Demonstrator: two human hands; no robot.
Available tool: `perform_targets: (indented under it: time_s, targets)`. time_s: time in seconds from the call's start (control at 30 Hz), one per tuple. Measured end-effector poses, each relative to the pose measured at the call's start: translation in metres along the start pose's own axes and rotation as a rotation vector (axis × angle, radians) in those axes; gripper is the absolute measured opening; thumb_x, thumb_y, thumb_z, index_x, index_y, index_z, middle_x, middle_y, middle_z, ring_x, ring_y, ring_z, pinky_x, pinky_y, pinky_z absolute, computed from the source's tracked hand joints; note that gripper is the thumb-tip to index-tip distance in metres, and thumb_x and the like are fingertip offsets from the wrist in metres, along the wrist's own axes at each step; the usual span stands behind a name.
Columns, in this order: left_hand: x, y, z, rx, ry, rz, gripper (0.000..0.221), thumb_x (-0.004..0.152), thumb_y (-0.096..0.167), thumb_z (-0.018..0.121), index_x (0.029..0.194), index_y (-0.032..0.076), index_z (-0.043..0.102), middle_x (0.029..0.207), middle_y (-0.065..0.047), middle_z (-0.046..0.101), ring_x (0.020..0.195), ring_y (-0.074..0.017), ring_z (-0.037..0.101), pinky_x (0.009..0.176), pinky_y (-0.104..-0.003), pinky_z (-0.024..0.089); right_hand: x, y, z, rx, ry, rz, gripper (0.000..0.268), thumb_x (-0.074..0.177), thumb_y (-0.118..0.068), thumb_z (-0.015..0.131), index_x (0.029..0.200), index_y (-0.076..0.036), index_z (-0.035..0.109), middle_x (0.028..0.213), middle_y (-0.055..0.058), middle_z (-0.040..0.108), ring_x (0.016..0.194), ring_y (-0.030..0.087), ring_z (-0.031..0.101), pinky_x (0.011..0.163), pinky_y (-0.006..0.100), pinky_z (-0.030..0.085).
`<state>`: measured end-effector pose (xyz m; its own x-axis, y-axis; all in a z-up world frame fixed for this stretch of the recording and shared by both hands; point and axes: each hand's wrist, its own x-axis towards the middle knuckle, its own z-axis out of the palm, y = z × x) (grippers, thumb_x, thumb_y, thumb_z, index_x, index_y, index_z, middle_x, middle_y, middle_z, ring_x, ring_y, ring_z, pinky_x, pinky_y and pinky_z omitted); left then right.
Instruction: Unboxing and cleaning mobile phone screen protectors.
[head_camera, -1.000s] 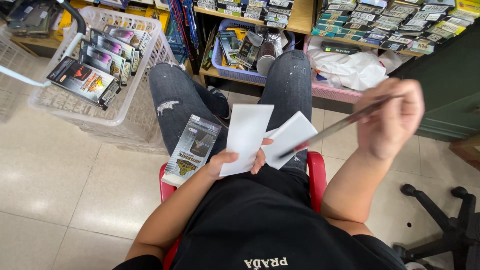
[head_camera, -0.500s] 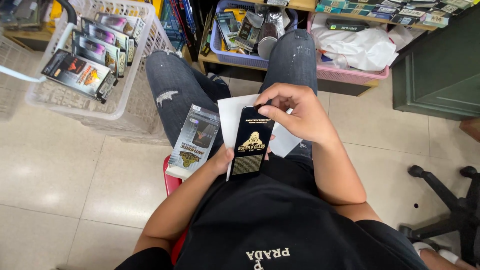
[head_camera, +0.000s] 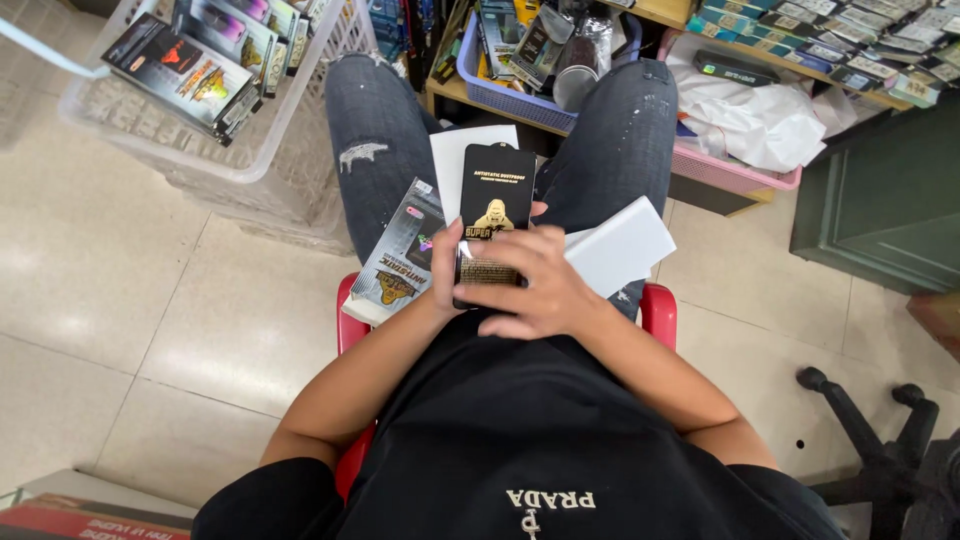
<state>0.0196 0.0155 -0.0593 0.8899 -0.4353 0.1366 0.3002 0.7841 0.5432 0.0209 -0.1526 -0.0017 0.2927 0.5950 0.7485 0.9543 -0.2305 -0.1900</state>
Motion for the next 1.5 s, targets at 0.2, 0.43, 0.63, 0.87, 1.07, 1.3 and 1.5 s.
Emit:
perform_targets:
  time_s: [0.2, 0.43, 0.63, 0.87, 1.07, 1.3, 1.5]
  targets:
    - [0.001, -0.011, -0.013, -0.117, -0.163, 0.079, 0.086, 0.103, 0.061, 0.044, 0.151, -0.01, 0.044, 0.121, -0.017, 0.063, 0.107, -0.0225, 0.064, 0.097, -0.035, 0.054, -0.024, -0.006, 0.013, -0.095, -0.13, -0.134, 0.051, 0.085, -0.066, 0.078, 0.126, -0.036, 0.078, 0.147, 0.0, 0.055, 0.129, 0.025, 0.043, 0.103, 0.041, 0.034]
    - [0.001, -0.013, -0.007, -0.139, -0.132, 0.052, 0.086, 0.098, 0.062, 0.044, 0.149, -0.007, 0.044, 0.128, -0.017, 0.061, 0.11, -0.0228, 0.064, 0.097, -0.038, 0.056, -0.035, -0.006, 0.013, -0.105, -0.129, -0.082, 0.047, 0.088, -0.065, 0.073, 0.126, -0.038, 0.077, 0.15, 0.0, 0.053, 0.132, 0.026, 0.04, 0.104, 0.042, 0.034]
    - [0.0, -0.024, -0.019, -0.188, -0.176, 0.061, 0.08, 0.106, 0.061, 0.038, 0.147, -0.006, 0.049, 0.131, -0.02, 0.06, 0.113, -0.0262, 0.064, 0.096, -0.04, 0.056, -0.041, -0.003, 0.014, -0.145, -0.148, -0.063, 0.047, 0.09, -0.07, 0.068, 0.127, -0.042, 0.076, 0.152, -0.002, 0.051, 0.134, 0.025, 0.038, 0.106, 0.043, 0.033]
    - [0.002, -0.021, -0.009, -0.203, -0.097, 0.048, 0.074, 0.106, 0.058, 0.029, 0.148, 0.0, 0.05, 0.143, -0.02, 0.06, 0.127, -0.0326, 0.062, 0.107, -0.047, 0.054, -0.053, 0.004, 0.02, -0.202, -0.154, -0.014, 0.054, 0.086, -0.078, 0.065, 0.13, -0.046, 0.073, 0.157, 0.001, 0.042, 0.14, 0.03, 0.031, 0.112, 0.051, 0.025]
    - [-0.003, -0.014, 0.007, -0.13, -0.02, -0.012, 0.072, 0.107, 0.054, 0.027, 0.148, -0.001, 0.051, 0.145, -0.018, 0.059, 0.129, -0.0284, 0.062, 0.111, -0.042, 0.051, -0.068, 0.021, 0.024, -0.128, -0.049, -0.037, 0.06, 0.095, -0.078, 0.045, 0.129, -0.04, 0.077, 0.162, 0.01, 0.036, 0.149, 0.032, 0.021, 0.118, 0.055, 0.018]
    - [-0.009, -0.044, -0.025, -0.171, 0.093, -0.059, 0.061, 0.114, 0.05, 0.029, 0.141, 0.002, 0.055, 0.128, -0.013, 0.067, 0.113, -0.0224, 0.067, 0.1, -0.037, 0.055, -0.081, 0.038, 0.026, -0.168, 0.015, -0.026, 0.077, 0.099, -0.079, 0.021, 0.129, -0.038, 0.078, 0.17, 0.009, 0.024, 0.153, 0.032, 0.017, 0.121, 0.053, 0.015]
    - [-0.013, -0.058, -0.031, 0.016, 0.05, -0.169, 0.068, 0.113, 0.056, 0.028, 0.137, 0.0, 0.057, 0.123, -0.012, 0.068, 0.11, -0.0199, 0.067, 0.097, -0.034, 0.054, -0.087, 0.046, 0.023, -0.14, 0.161, -0.113, 0.08, 0.102, -0.077, 0.019, 0.125, -0.031, 0.08, 0.175, 0.01, 0.011, 0.155, 0.031, 0.012, 0.123, 0.049, 0.011]
